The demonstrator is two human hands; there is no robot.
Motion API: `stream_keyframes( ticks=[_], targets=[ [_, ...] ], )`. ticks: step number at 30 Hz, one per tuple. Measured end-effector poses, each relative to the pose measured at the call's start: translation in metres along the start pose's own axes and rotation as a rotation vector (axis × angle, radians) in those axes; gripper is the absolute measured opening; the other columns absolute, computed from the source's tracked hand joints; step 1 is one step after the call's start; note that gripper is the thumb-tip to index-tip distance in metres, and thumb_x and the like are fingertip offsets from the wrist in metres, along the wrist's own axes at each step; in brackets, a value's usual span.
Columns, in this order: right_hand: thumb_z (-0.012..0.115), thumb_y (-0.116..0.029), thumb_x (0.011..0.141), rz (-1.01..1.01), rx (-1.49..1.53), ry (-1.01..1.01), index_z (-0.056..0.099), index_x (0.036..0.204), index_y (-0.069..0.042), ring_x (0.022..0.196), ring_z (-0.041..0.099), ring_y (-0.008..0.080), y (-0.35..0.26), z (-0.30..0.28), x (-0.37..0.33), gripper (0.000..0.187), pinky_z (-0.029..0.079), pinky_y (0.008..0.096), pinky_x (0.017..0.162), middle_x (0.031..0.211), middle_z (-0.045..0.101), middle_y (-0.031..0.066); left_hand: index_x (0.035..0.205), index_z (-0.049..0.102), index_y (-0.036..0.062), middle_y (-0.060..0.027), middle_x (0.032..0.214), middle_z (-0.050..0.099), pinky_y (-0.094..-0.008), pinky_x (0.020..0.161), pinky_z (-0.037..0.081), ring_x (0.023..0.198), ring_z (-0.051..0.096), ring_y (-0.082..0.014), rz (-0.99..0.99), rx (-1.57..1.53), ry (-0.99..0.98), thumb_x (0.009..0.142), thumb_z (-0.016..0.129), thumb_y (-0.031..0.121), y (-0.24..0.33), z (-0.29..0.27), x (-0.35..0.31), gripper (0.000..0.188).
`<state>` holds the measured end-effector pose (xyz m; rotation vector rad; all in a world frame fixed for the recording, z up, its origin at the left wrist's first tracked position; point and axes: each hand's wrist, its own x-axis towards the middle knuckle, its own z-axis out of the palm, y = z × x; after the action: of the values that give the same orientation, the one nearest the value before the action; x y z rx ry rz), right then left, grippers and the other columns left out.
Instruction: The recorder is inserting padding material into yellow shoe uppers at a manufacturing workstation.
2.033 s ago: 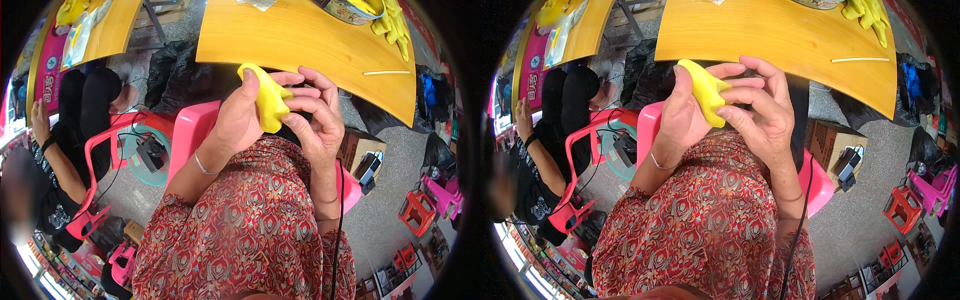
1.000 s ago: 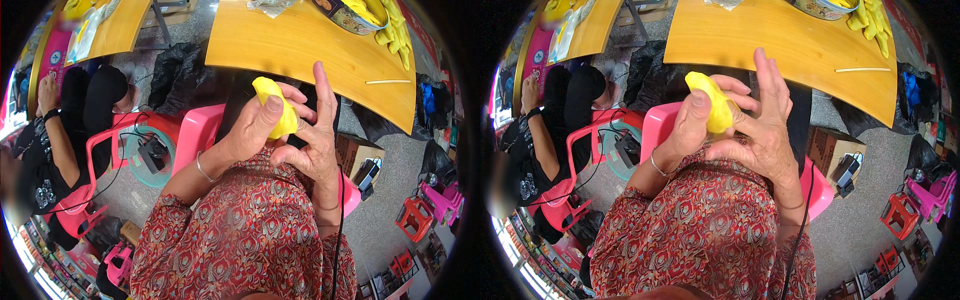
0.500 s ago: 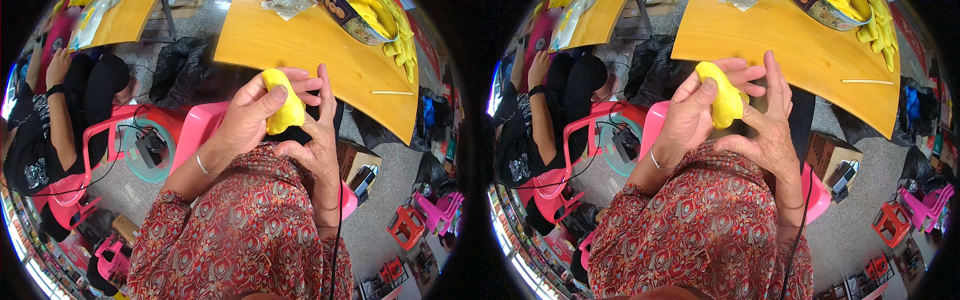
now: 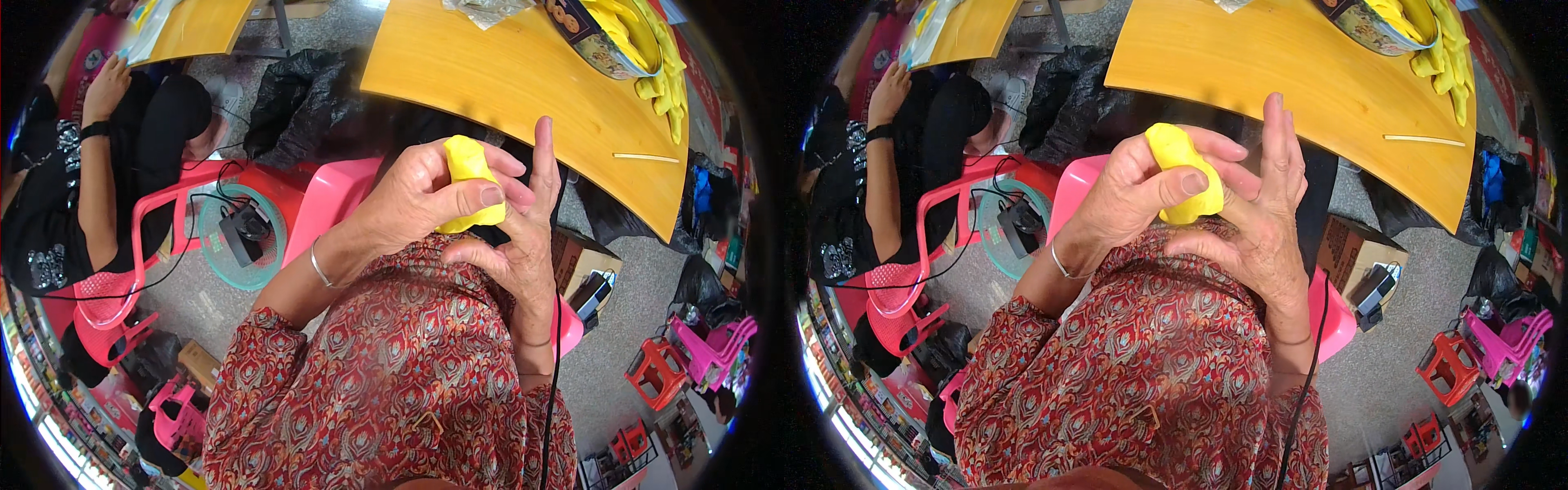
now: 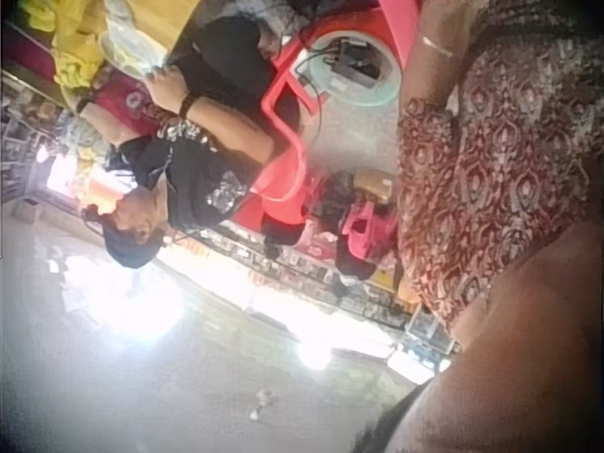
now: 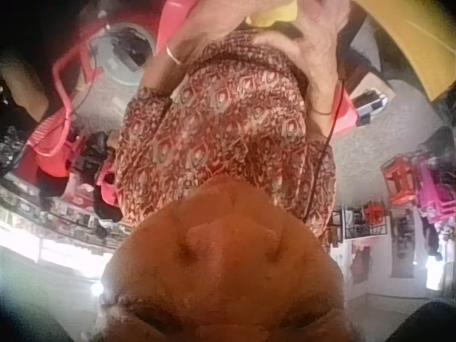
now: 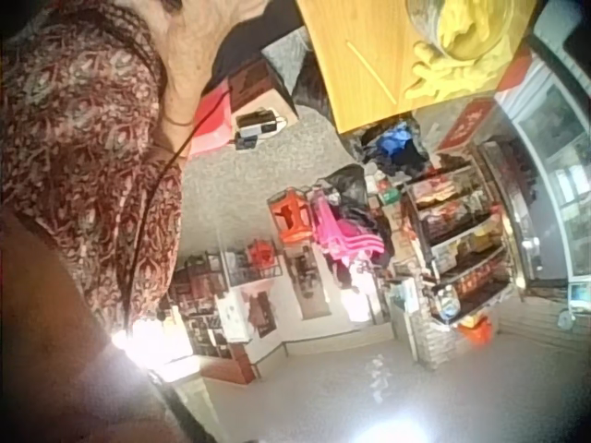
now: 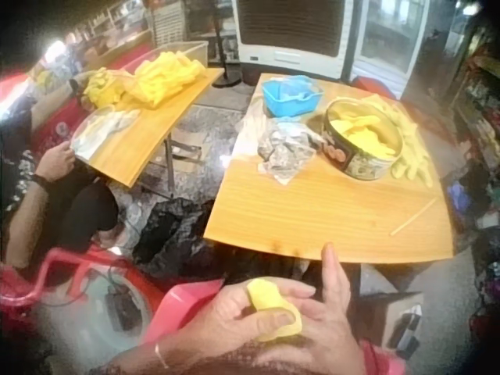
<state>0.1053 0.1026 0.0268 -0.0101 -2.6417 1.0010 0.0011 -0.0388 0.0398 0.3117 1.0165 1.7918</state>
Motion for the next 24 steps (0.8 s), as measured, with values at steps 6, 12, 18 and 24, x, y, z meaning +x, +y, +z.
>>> stream_keyframes(
  ticks=[6, 12, 18, 24],
  targets=[
    [0.076, -0.057, 0.060, 0.041, -0.058, 0.022, 0.069, 0.115, -0.017, 0.137, 0.025, 0.0469, -0.003, 0.003, -0.001, 0.068, 0.027, 0.0539, 0.105, 0.155, 0.011, 0.0283, 0.123, 0.054, -0.0029, -0.0190, 0.110, 0.066, -0.0317, 0.088, 0.053, 0.102, 0.064, -0.0213, 0.002, 0.022, 0.004, 0.093, 0.059, 0.015, -0.008, 0.001, 0.003, 0.035],
    [0.076, -0.037, 0.076, 0.012, 0.478, 0.170, 0.067, 0.118, -0.010, 0.130, 0.041, 0.0364, 0.011, 0.011, 0.003, 0.051, 0.036, 0.0436, 0.103, 0.147, 0.034, 0.0265, 0.133, 0.045, -0.0026, -0.0222, 0.131, 0.053, -0.0428, 0.104, 0.041, 0.123, 0.051, -0.0292, 0.175, -0.343, -0.005, 0.099, 0.048, 0.035, -0.027, 0.007, 0.016, 0.051],
    [0.074, -0.012, 0.080, 0.089, 0.757, 0.348, 0.063, 0.120, 0.001, 0.122, 0.050, 0.0276, 0.007, 0.013, -0.001, 0.043, 0.040, 0.0371, 0.102, 0.138, 0.046, 0.0211, 0.135, 0.044, -0.0046, -0.0199, 0.146, 0.037, -0.0407, 0.107, 0.037, 0.129, 0.044, -0.0270, 0.311, -0.157, 0.003, 0.097, 0.052, 0.034, -0.021, 0.004, 0.017, 0.055],
    [0.070, 0.008, 0.080, 0.327, 1.009, 0.362, 0.052, 0.128, 0.007, 0.110, 0.055, 0.0187, -0.010, 0.016, -0.003, 0.052, 0.045, 0.0315, 0.098, 0.125, 0.055, 0.0137, 0.135, 0.044, -0.0053, -0.0196, 0.152, 0.027, -0.0396, 0.108, 0.035, 0.134, 0.038, -0.0250, 0.290, -0.148, -0.034, 0.096, 0.055, 0.028, -0.029, 0.006, 0.013, 0.053]
  ],
)
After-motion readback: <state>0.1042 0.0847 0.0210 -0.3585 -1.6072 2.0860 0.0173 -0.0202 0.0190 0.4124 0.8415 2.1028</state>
